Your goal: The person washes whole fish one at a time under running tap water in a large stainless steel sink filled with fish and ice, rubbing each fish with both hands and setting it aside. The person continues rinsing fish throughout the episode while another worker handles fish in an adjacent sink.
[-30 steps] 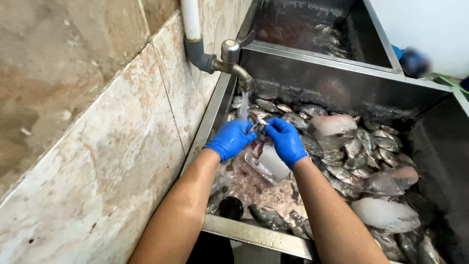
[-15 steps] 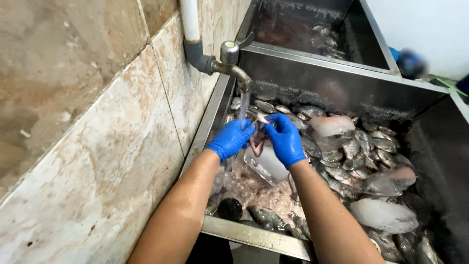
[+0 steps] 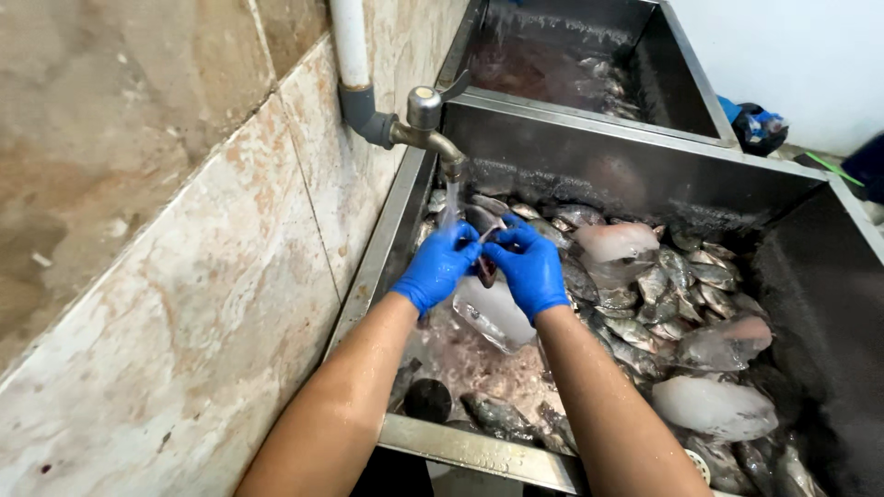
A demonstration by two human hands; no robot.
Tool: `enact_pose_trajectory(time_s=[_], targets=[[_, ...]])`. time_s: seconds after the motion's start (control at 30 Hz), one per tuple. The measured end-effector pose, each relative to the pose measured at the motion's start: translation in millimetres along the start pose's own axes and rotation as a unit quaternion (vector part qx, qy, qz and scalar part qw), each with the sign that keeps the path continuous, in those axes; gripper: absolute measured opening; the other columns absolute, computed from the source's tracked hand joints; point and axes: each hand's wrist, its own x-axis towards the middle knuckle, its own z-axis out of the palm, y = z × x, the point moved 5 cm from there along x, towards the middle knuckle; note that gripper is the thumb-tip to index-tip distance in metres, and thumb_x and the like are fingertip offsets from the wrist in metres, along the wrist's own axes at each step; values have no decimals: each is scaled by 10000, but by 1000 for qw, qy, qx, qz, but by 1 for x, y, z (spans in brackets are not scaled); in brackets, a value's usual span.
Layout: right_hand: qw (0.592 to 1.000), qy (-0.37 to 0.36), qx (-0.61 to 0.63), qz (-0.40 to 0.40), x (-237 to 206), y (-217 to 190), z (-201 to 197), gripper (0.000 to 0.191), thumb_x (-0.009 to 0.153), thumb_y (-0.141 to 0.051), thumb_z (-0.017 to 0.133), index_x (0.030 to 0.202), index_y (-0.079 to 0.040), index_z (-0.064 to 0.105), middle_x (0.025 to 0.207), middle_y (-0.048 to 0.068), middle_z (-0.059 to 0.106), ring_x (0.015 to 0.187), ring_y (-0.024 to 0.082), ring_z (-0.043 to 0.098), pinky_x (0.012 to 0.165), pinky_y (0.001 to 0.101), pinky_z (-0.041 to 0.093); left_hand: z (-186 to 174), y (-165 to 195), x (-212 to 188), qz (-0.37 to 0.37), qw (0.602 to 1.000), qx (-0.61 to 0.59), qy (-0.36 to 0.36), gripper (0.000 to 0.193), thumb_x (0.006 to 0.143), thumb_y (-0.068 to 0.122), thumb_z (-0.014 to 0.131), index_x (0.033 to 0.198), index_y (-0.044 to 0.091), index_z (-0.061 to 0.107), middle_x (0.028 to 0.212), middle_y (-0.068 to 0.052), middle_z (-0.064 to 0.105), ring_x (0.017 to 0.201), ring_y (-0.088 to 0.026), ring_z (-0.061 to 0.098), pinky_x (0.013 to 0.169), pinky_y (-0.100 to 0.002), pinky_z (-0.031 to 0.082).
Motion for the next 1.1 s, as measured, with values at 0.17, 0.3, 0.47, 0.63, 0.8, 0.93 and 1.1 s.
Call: enact_pose_trajectory(time_s=[0.17,0.3,0.47,0.63,0.8,0.93,1.1], targets=[[987,-8,125,97,-3,11,-1,108,864,-95,766,918,-2,759,866,72,751,777,145,670,771,291,538,5,24,-7,113,975,191,9,169,941,160,673,1035,26,632,884,-149,682,774,-280,663,726,-397,543],[984,-13,132,115,-2,16,-4,85,884,-89,748,896,-6,760,836,67,747,760,142,670,764,295,538,5,35,-12,63,952,300,14,161,966,200,657,1021,49,644,890,-213,667,809,-391,651,721,-451,514],[992,-48,95,74,0,23,-1,91,919,-93,708,917,-2,714,869,49,723,810,120,640,788,294,520,11,60,-23,229,916,325,57,90,927,115,656,979,44,636,1131,-251,638,982,-458,633,823,-475,527],[996,-83,32,26,-5,32,3,114,981,-71,600,1001,12,676,918,45,699,879,108,608,825,289,514,12,57,-24,154,952,263,43,409,904,75,630,1303,36,552,1168,-203,626,1027,-405,664,869,-451,539],[992,-110,65,-7,-5,31,8,258,912,-69,528,1133,-6,646,977,54,729,903,127,660,845,319,542,18,66,-25,195,925,323,26,333,873,49,648,1204,37,613,1187,-215,599,1021,-434,634,849,-470,536],[988,-44,-145,20,-3,31,2,249,904,-128,611,1083,38,662,886,186,737,790,238,679,735,402,551,23,66,-24,184,910,371,34,219,849,87,691,1065,69,663,1155,-192,613,992,-431,634,826,-493,530],[983,-33,-179,-26,-1,24,4,224,906,-190,646,993,1,724,878,239,726,763,307,719,718,424,547,26,58,-21,156,870,466,34,161,819,120,720,977,97,698,1118,-191,607,956,-425,634,798,-510,533]])
